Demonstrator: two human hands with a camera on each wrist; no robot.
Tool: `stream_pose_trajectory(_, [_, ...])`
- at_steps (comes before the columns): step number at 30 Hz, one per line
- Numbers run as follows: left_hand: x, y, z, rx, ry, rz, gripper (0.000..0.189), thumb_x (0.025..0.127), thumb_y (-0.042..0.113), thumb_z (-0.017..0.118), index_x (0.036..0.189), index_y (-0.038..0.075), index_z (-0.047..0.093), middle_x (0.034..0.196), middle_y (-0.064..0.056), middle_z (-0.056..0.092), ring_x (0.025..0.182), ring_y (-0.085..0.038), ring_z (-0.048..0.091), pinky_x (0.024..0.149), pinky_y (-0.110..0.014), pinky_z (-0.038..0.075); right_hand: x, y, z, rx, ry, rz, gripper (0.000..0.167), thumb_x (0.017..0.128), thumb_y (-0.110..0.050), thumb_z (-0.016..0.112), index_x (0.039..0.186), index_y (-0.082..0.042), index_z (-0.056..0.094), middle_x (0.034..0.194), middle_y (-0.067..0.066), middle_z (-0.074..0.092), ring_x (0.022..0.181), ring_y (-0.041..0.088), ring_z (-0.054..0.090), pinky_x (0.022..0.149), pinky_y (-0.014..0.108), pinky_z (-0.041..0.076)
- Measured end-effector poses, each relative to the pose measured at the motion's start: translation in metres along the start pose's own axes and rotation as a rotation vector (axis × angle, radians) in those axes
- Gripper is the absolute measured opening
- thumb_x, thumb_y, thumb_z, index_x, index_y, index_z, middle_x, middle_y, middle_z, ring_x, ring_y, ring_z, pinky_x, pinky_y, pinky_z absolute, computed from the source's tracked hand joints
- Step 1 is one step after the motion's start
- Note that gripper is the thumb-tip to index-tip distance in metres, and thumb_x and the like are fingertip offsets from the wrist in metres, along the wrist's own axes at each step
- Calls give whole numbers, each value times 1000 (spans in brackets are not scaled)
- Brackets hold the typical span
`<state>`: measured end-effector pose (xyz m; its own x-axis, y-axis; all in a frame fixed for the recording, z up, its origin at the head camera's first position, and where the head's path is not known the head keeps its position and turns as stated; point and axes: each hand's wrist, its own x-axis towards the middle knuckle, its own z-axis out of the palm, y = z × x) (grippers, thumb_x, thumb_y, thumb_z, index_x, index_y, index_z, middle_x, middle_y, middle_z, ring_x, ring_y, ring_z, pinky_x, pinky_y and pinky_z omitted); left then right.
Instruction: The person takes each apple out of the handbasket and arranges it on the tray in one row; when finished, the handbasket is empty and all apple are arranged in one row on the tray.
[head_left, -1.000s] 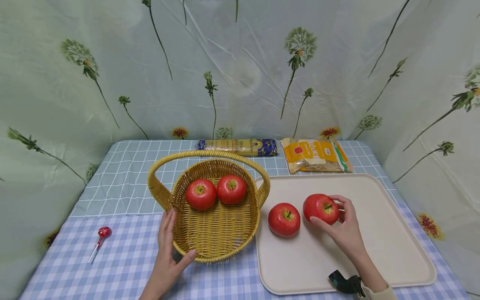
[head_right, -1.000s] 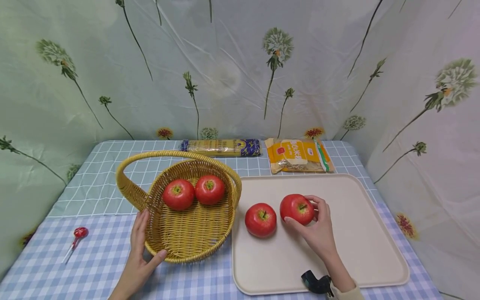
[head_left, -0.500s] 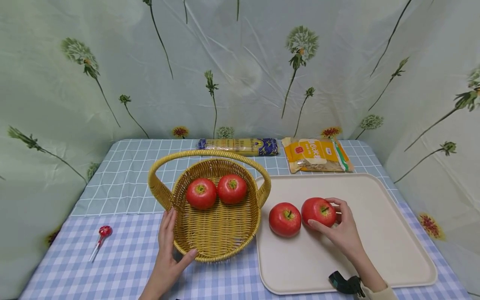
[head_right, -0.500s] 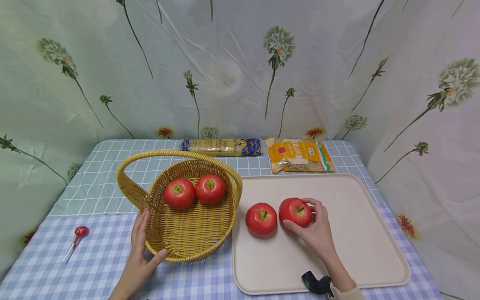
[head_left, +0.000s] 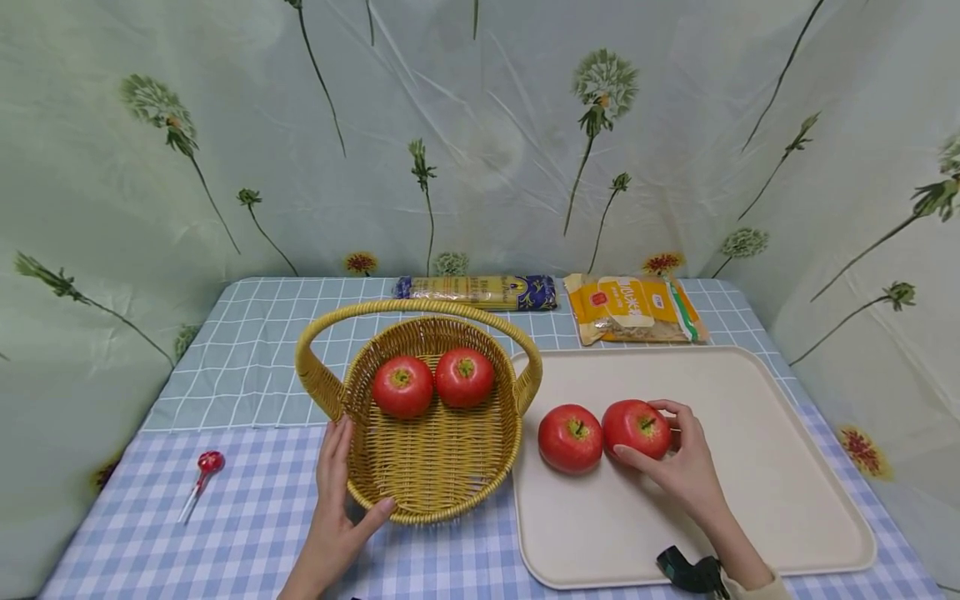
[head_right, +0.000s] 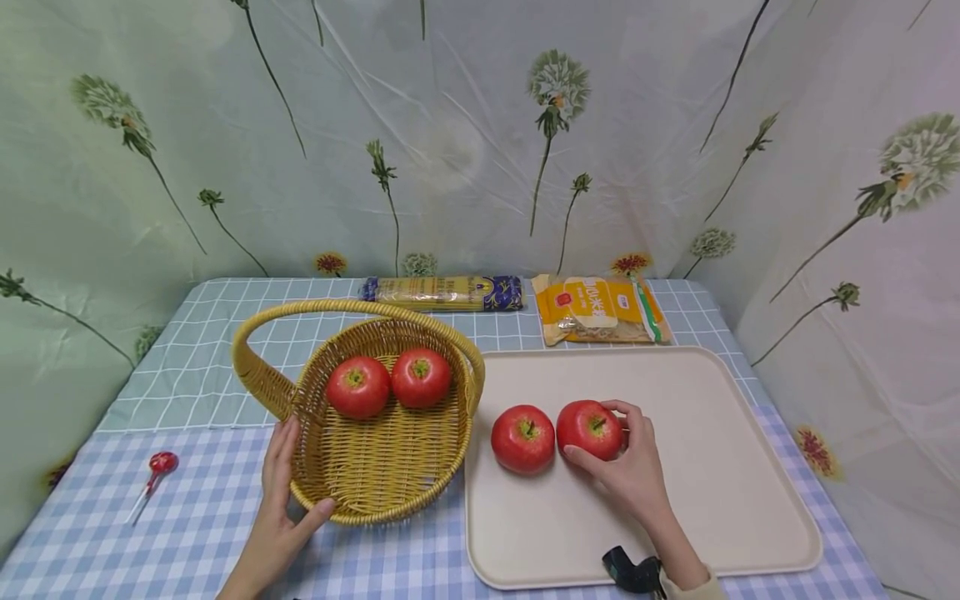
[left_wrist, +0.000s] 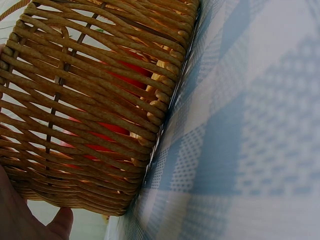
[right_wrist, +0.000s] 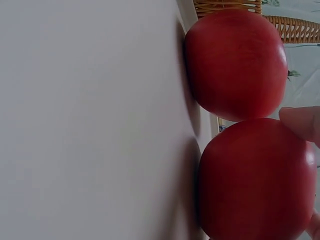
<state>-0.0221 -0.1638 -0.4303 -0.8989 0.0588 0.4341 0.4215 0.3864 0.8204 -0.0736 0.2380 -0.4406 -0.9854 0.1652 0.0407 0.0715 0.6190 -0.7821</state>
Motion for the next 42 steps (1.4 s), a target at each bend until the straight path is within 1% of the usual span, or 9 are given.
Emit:
stream_pose_trajectory(5, [-2,-11,1,10,1,14,96,68,-4,69,148,-6,16,151,-26,8,140,-35,-7,102,-59,0,0,-2,0,-14,-24,-6,80,73,-31,83,133,-7,36,122,16,41,107,30,42,74,36,50])
stream_pose_trajectory(10, [-9,-36,1,30,-11,0,102,67,0,74,150,0,15,155,-17,7,141,-31,-7,102,-58,1,-2,-3,0,-35,-49,-2,83,73,-32,82,135,-6,34,124,18,40,110,33,41,77,45,50])
stream_pose_trajectory(13, [-11,-43,1,34,-31,-13,103,68,2,75,151,3,14,156,-13,5,141,-30,-8,103,-56,2,-3,-2,0,-47,-54,0,83,73,-32,82,135,-6,33,126,19,39,112,34,40,78,48,50])
stream_pose_trajectory(20, [-11,-41,0,26,-59,-50,103,72,3,75,152,5,11,157,-8,3,141,-30,-9,103,-59,3,-6,-3,0,-53,-63,-5,86,74,-34,81,138,-5,31,129,20,37,117,38,37,81,53,49])
stream_pose_trajectory(27, [-10,-41,-1,27,-54,-54,102,72,3,74,152,6,10,157,-8,3,141,-30,-10,102,-60,3,-6,-6,2,-63,-26,-49,82,75,-32,81,137,-6,34,130,19,37,117,36,37,82,55,47])
stream_pose_trajectory(33, [-13,-41,-1,27,-47,-58,102,72,3,74,152,6,10,156,-10,3,141,-29,-10,102,-60,2,-7,-19,-1,-84,89,-204,70,71,-17,84,130,-7,47,127,16,42,118,32,39,84,58,44])
stream_pose_trajectory(36, [-12,-41,-1,30,-46,-53,103,72,3,74,152,6,11,156,-10,3,141,-30,-9,102,-59,3,-11,-34,-1,-69,151,-316,61,68,-7,85,121,-6,56,125,10,49,117,23,42,88,38,47])
stream_pose_trajectory(39, [-11,-41,-2,31,-48,-48,103,72,3,75,152,6,11,157,-9,4,141,-30,-8,103,-58,4,-16,-51,4,-39,156,-423,54,65,-2,85,114,-7,62,121,5,54,113,16,46,84,18,44])
stream_pose_trajectory(42, [-9,-42,-2,23,-46,-44,103,71,4,75,152,6,11,157,-9,4,141,-30,-8,103,-58,3,-20,-68,14,21,120,-539,49,65,-2,85,110,-8,64,117,3,58,109,15,50,84,15,43])
